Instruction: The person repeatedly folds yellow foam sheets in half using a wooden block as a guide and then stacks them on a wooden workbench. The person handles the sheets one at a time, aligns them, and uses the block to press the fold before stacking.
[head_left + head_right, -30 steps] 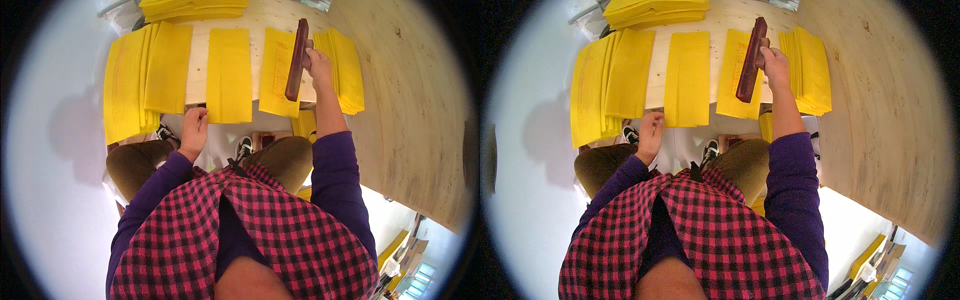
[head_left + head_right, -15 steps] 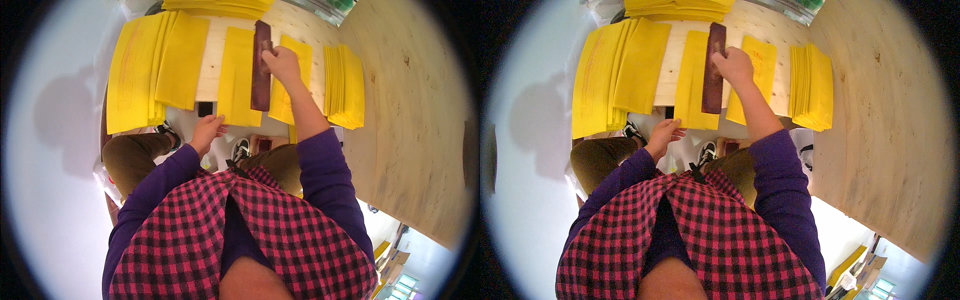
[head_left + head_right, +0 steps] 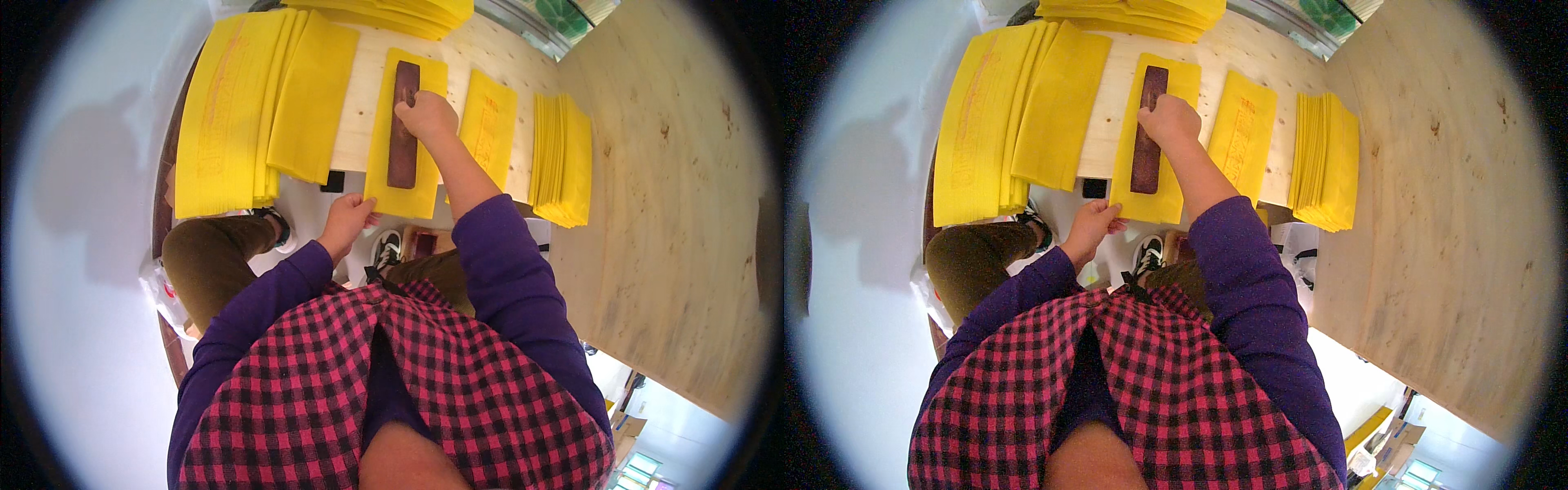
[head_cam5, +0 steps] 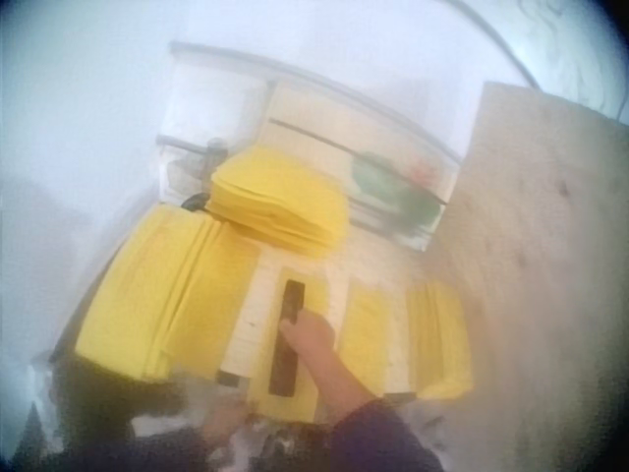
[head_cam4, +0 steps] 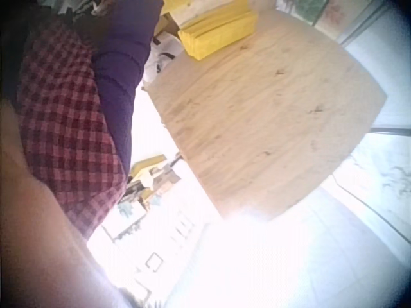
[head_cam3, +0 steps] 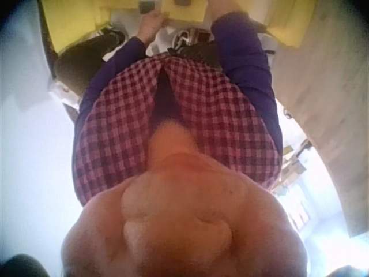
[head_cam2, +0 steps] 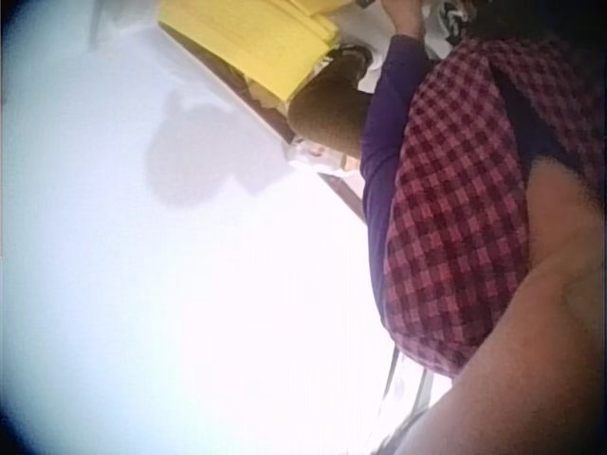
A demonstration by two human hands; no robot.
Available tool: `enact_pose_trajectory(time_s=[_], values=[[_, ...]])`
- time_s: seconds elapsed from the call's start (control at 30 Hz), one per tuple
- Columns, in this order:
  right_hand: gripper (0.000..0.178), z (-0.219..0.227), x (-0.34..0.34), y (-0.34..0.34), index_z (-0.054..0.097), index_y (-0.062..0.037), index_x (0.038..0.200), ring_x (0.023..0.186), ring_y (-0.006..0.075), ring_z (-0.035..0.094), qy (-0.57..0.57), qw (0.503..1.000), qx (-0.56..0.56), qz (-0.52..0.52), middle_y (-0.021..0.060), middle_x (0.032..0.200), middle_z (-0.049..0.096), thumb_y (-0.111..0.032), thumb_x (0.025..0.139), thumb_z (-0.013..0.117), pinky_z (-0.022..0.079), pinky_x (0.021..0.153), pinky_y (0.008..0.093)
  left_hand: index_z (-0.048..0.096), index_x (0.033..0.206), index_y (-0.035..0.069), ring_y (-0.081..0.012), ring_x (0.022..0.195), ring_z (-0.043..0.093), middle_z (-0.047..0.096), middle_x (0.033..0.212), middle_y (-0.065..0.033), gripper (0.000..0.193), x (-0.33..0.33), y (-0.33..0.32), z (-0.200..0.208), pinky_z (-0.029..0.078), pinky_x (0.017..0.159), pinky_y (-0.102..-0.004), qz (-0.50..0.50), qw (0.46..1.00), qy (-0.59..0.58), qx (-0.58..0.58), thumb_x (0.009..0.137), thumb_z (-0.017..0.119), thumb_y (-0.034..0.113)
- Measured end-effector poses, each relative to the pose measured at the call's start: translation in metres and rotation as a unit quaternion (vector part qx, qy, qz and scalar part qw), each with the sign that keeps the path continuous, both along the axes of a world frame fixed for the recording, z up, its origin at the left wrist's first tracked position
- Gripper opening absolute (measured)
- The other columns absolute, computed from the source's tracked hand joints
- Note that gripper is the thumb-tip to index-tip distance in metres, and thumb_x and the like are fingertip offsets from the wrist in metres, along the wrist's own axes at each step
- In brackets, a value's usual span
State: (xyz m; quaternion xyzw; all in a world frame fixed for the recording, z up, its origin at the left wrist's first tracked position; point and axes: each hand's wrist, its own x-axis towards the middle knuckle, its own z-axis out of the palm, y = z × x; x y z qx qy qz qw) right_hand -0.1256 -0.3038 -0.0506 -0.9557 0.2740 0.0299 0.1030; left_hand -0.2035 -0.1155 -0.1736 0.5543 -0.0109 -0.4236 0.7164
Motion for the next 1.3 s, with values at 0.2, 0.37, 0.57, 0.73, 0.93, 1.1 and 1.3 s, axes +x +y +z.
enact_pose_trajectory(time_s=[0.2, 0.37, 0.57, 0.73, 0.93, 1.1, 1.3], values=[[0.038, -0.016, 0.002, -0.002, 0.065, -0.0034, 0.088, 0.085, 0.0304, 0.063, 0.010, 1.000, -0.019, -0.004, 0.0169, 0.089, 0.065, -0.037, 0.074, 0.056, 0.050, 0.073, 0.0394, 0.058, 0.086, 0.001, -0.0114, 0.062, 0.058, 0.064, 0.078, -0.0073, 0.019, 0.002, 0.001, -0.006, 0.044, 0.058, -0.0228, -0.010, 1.000, -0.012, 0.005, 0.090, 0.051, 0.019], [0.037, -0.026, -0.001, -0.001, 0.065, -0.0039, 0.086, 0.082, 0.0308, 0.063, -0.023, 0.999, -0.017, -0.025, 0.0165, 0.086, 0.065, -0.037, 0.075, 0.054, 0.050, 0.071, 0.0401, 0.058, 0.087, 0.001, -0.0112, 0.063, 0.058, 0.064, 0.078, -0.0068, 0.019, 0.003, 0.001, -0.004, 0.045, 0.060, -0.0227, -0.015, 0.999, -0.029, 0.001, 0.090, 0.051, 0.018], [0.036, -0.034, 0.001, -0.002, 0.065, -0.0039, 0.085, 0.079, 0.0316, 0.063, -0.027, 0.999, -0.012, -0.045, 0.0173, 0.082, 0.065, -0.037, 0.074, 0.053, 0.050, 0.070, 0.0411, 0.058, 0.088, -0.002, -0.0108, 0.065, 0.058, 0.063, 0.076, -0.0057, 0.018, 0.004, 0.002, -0.003, 0.045, 0.061, -0.0231, -0.018, 0.999, -0.034, 0.003, 0.088, 0.053, 0.016], [0.040, -0.033, -0.001, -0.003, 0.064, -0.0027, 0.084, 0.083, 0.0337, 0.061, -0.035, 0.998, 0.015, -0.049, 0.0194, 0.085, 0.064, -0.039, 0.075, 0.051, 0.048, 0.072, 0.0409, 0.058, 0.094, -0.001, -0.0121, 0.068, 0.060, 0.064, 0.082, -0.0059, 0.021, 0.004, 0.003, -0.007, 0.046, 0.065, -0.0240, -0.031, 0.999, -0.033, -0.015, 0.090, 0.052, 0.018], [0.038, -0.036, -0.006, -0.011, 0.063, -0.0020, 0.083, 0.082, 0.0329, 0.062, -0.081, 0.995, 0.034, -0.041, 0.0189, 0.084, 0.064, -0.037, 0.074, 0.052, 0.049, 0.071, 0.0416, 0.058, 0.092, 0.000, -0.0115, 0.067, 0.058, 0.063, 0.078, -0.0055, 0.019, 0.004, 0.002, -0.005, 0.045, 0.064, -0.0233, -0.031, 0.999, -0.044, 0.001, 0.090, 0.051, 0.018], [0.034, -0.020, -0.024, -0.043, 0.061, 0.0008, 0.076, 0.063, 0.0235, 0.060, -0.256, 0.945, 0.187, -0.085, 0.0139, 0.069, 0.062, -0.033, 0.076, 0.057, 0.045, 0.057, 0.0334, 0.057, 0.089, 0.002, -0.0122, 0.067, 0.058, 0.062, 0.079, -0.0050, 0.022, 0.004, 0.001, 0.003, 0.043, 0.062, -0.0242, -0.032, 0.998, -0.045, 0.035, 0.089, 0.053, 0.023], [0.022, 0.012, -0.081, -0.066, 0.059, -0.0014, 0.073, 0.048, 0.0100, 0.047, -0.383, 0.827, 0.375, -0.167, 0.0016, 0.060, 0.054, -0.022, 0.081, 0.058, 0.035, 0.043, 0.0242, 0.051, 0.094, 0.003, -0.0130, 0.072, 0.053, 0.053, 0.085, -0.0045, 0.031, -0.003, 0.007, 0.007, 0.044, 0.064, -0.0267, 0.112, 0.981, -0.119, 0.101, 0.085, 0.060, 0.031]])
